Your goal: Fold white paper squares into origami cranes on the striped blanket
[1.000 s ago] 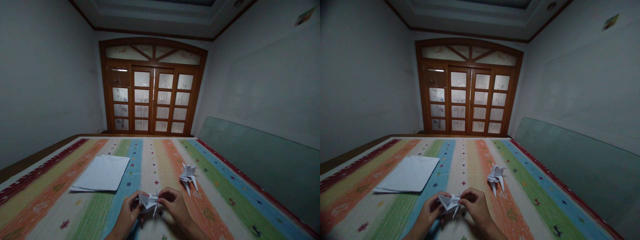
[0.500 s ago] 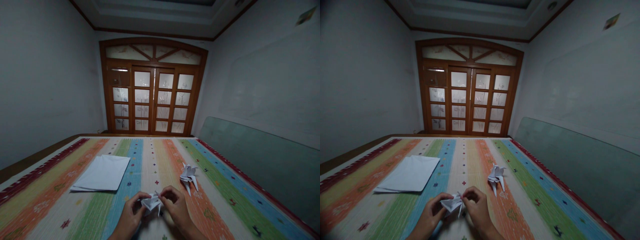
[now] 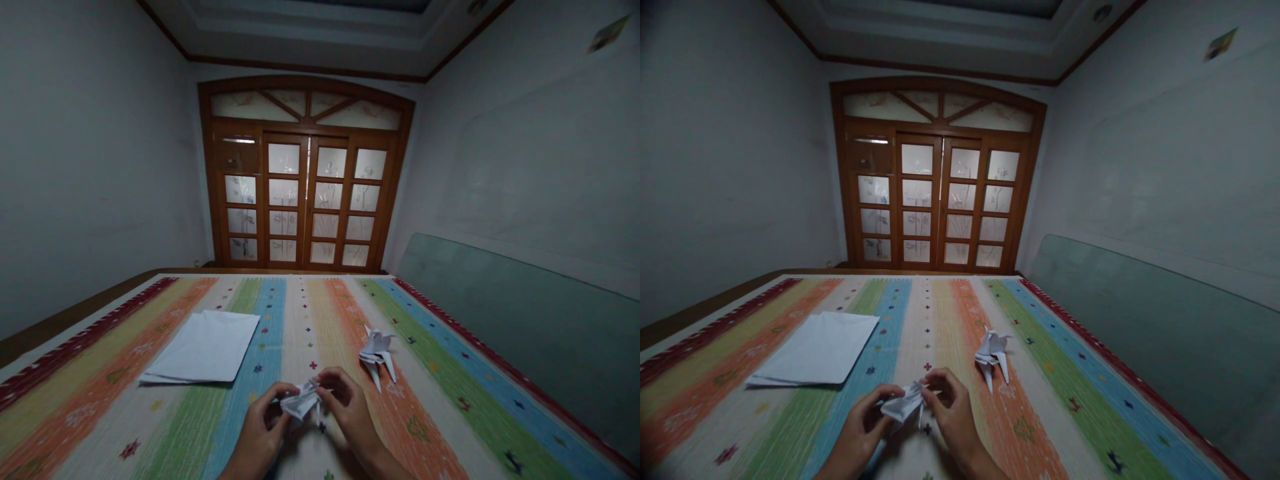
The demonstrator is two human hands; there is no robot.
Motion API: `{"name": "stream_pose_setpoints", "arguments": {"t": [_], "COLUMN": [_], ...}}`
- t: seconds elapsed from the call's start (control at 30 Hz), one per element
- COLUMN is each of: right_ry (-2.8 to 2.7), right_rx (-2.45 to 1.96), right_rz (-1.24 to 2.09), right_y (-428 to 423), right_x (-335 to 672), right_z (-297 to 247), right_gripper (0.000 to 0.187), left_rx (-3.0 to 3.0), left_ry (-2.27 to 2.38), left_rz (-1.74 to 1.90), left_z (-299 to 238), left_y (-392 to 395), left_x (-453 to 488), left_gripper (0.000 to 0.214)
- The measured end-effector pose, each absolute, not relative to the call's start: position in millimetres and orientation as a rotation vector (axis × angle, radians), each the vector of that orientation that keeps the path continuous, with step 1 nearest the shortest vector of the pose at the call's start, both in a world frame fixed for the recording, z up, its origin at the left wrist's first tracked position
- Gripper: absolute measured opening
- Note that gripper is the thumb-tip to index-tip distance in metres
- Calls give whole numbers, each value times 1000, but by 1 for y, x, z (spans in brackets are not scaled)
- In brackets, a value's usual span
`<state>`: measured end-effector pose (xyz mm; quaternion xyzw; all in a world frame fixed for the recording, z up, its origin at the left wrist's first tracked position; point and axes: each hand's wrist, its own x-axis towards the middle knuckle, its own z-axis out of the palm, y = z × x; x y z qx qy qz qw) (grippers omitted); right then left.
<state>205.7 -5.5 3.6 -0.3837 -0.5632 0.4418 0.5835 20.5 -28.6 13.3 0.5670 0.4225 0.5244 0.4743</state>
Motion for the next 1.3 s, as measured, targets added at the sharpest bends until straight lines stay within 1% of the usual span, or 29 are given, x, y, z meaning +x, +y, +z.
{"name": "stream_pose_setpoints", "arguments": {"t": [0.13, 0.23, 0.33, 0.5, 0.57, 0.7, 0.8, 0.97, 1.03, 1.1, 1.3], "right_ry": [-1351, -1368, -1371, -1369, -1378, -1389, -1397, -1460, -1479, -1463, -1397], "right_rx": [-915, -906, -897, -817, -771, -738, -788, -820, -836, -875, -933], "right_rz": [1022, 1072, 1152, 1420, 1485, 1485, 1447, 1303, 1255, 1243, 1197], "right_y": [-4, -2, -3, -10, -12, -13, -14, -15, -14, -12, -7], "right_x": [207, 207, 205, 199, 198, 198, 197, 198, 200, 202, 208], "right_z": [1, -3, -6, -6, -4, -3, -1, 4, 4, 4, 13], "right_gripper": [38, 44, 55, 83, 88, 91, 86, 54, 46, 44, 47], "left_rx": [1380, 1376, 1349, 1350, 1329, 1236, 1236, 1299, 1298, 1309, 1307], "left_ry": [992, 954, 938, 882, 884, 922, 932, 964, 977, 981, 955], "left_rz": [1305, 1325, 1298, 1260, 1241, 1237, 1242, 1248, 1241, 1229, 1191], "left_z": [8, 3, 1, 1, -1, -4, -2, 3, 2, 1, 1], "left_y": [-26, -25, -26, -29, -29, -27, -27, -27, -26, -25, -26], "left_x": [20, 19, 19, 21, 23, 25, 26, 24, 24, 24, 24], "left_gripper": [31, 36, 37, 35, 34, 36, 35, 28, 29, 32, 40]}}
